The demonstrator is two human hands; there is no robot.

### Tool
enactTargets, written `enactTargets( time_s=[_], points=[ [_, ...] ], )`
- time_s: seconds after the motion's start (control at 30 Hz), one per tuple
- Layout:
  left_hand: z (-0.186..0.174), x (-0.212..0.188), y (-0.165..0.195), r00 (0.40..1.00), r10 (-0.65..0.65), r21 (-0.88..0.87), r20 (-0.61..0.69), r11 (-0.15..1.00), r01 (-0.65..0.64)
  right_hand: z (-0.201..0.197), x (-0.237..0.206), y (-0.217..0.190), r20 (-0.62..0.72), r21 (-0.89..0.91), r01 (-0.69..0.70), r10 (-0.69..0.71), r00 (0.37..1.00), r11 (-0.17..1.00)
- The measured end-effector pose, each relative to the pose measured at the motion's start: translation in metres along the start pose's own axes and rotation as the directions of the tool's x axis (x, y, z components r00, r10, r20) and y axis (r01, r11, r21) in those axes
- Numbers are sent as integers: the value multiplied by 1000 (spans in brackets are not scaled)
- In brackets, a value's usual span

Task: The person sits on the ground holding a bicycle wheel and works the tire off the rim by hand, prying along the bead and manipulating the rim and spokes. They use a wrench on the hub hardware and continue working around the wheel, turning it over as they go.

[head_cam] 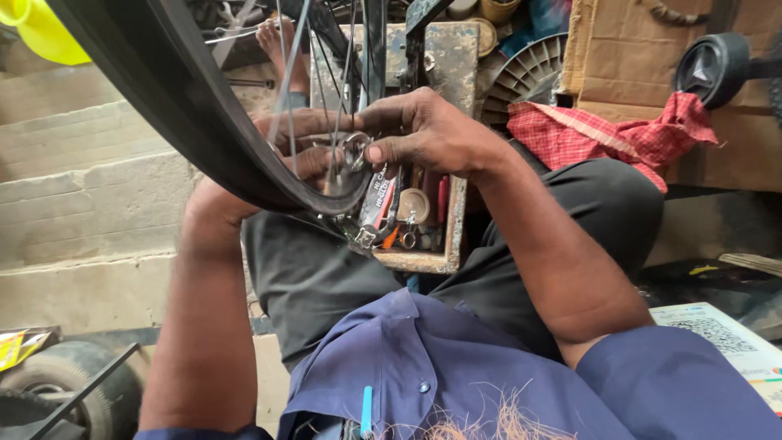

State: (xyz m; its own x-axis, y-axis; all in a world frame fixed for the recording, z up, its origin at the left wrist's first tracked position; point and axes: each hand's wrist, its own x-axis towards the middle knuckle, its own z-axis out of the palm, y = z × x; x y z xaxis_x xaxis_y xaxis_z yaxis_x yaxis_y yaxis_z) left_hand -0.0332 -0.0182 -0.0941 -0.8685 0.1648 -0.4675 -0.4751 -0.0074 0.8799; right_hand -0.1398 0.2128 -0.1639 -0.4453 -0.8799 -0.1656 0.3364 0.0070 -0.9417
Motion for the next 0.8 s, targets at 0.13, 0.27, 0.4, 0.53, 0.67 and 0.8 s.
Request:
enactTargets(
  time_s=[0.13, 0.27, 0.4, 0.53, 0.67, 0.8],
  points=[
    [-2, 5, -3, 990, 51, -31, 130, 998, -47, 0, 0, 8, 12, 73, 18, -19, 1000, 997],
    [6, 21, -13, 971, 159, 61, 177, 983, -172, 13, 10, 21, -187, -7, 30, -31, 982, 1000],
    [12, 30, -19, 980, 168, 19, 111, 985, -171, 6, 13, 17, -206, -74, -68, 51, 977, 995],
    [23, 43, -28, 922, 360, 584, -139, 782, -217, -16, 2, 0, -243, -358, -98, 8, 970, 929],
    [31, 61, -41, 809, 525, 631, -264, 729, -267, -15, -7, -9, -116, -441, 111, -179, 977, 891],
    [27, 64, -53, 769, 563, 545, -304, 765, -344, 3, 1, -7, -256, -459, 31, -166, 952, 888]
  ],
)
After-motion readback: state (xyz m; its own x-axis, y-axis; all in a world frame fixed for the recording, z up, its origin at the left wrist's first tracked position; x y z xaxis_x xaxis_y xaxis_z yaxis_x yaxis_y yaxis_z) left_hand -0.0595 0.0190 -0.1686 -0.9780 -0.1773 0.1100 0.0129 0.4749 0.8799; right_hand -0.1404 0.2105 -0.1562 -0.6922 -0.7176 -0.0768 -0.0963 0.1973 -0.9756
